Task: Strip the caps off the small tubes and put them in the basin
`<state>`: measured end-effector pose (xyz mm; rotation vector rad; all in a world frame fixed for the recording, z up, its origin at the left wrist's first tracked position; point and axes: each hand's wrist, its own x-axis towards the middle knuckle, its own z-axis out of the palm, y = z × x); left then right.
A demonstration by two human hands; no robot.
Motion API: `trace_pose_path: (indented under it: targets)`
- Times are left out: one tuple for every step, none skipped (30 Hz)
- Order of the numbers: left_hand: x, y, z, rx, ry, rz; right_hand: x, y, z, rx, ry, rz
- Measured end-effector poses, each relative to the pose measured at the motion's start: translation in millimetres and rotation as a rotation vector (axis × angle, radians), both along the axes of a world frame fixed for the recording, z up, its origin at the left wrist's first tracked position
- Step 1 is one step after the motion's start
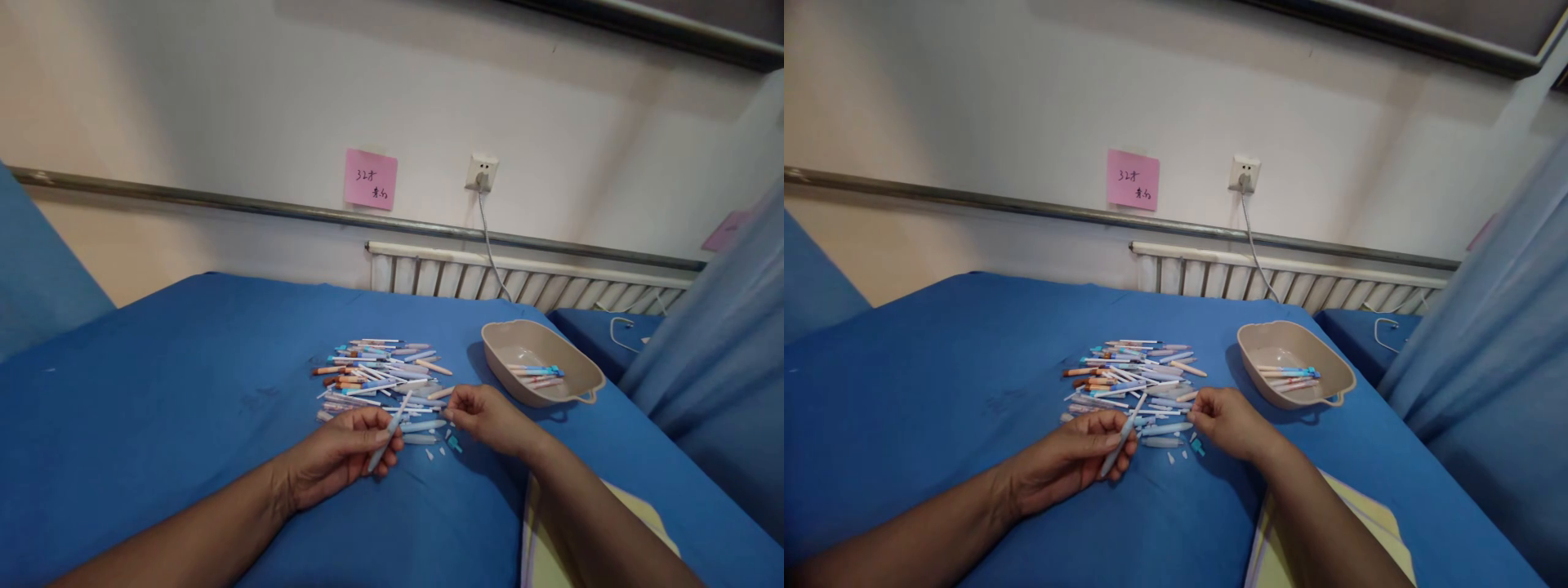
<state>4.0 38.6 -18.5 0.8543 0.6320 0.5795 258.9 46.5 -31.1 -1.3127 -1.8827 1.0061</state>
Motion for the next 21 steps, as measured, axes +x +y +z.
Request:
trace_pose_path:
  targets:
    - [0, 0, -0.2, -0.003, -0.002, 0.0, -3, -1, 1.0, 0.057, -0.042, 0.018]
    - [0, 0, -0.6, -0.006, -0.004, 0.0, -7, -3, 2.3, 0.111, -0.088, 0.039]
    - [0, 0, -1.1, -0.011, -0.009, 0.002, -10, -4, 3.6, 0.158, -0.135, 0.06]
    - [0, 0, -1.6, -0.015, -0.014, 0.005, -13, -6, 4.8, 0.193, -0.185, 0.082]
    - [-1, 0, -2.2, -0.019, -0.021, 0.01, -16, -8, 5.7, 0.216, -0.237, 0.104]
    - [-1, 0, -2.8, -0.023, -0.027, 0.017, -19, -10, 6.2, 0.229, -0.29, 0.125]
    - [-1, 1, -3.3, -0.028, -0.034, 0.027, -21, -12, 6.3, 0.236, -0.34, 0.142]
    - [-1, 1, -3.7, -0.034, -0.039, 0.038, -23, -13, 6.1, 0.24, -0.387, 0.156]
    - [-1, 1, -4.0, -0.041, -0.043, 0.05, -25, -14, 5.7, 0.242, -0.426, 0.169]
    - [-1, 1, -4.2, -0.047, -0.045, 0.061, -26, -15, 5.3, 0.245, -0.454, 0.175]
    - [-1, 2, -4.3, -0.052, -0.048, 0.069, -26, -15, 4.9, 0.251, -0.473, 0.179]
    - [-1, 2, -4.3, -0.055, -0.05, 0.075, -26, -15, 4.8, 0.257, -0.486, 0.18]
    - [-1, 2, -4.2, -0.056, -0.052, 0.077, -25, -15, 4.7, 0.262, -0.495, 0.177]
    - [-1, 2, -4.0, -0.056, -0.053, 0.076, -24, -14, 4.8, 0.267, -0.502, 0.172]
    - [-1, 2, -3.9, -0.055, -0.054, 0.074, -22, -13, 4.8, 0.273, -0.507, 0.162]
    - [-1, 2, -3.9, -0.054, -0.054, 0.071, -20, -11, 4.8, 0.278, -0.513, 0.146]
    - [-1, 2, -3.9, -0.054, -0.053, 0.068, -18, -9, 4.7, 0.281, -0.52, 0.122]
    - [-1, 2, -4.0, -0.054, -0.051, 0.068, -15, -7, 4.4, 0.282, -0.528, 0.089]
    - [-1, 2, -4.2, -0.054, -0.049, 0.068, -13, -5, 3.9, 0.282, -0.541, 0.051]
    - [-1, 2, -4.5, -0.054, -0.047, 0.069, -10, -3, 3.3, 0.279, -0.556, 0.007]
    - [-1, 2, -4.8, -0.056, -0.044, 0.069, -7, -1, 2.5, 0.276, -0.572, -0.038]
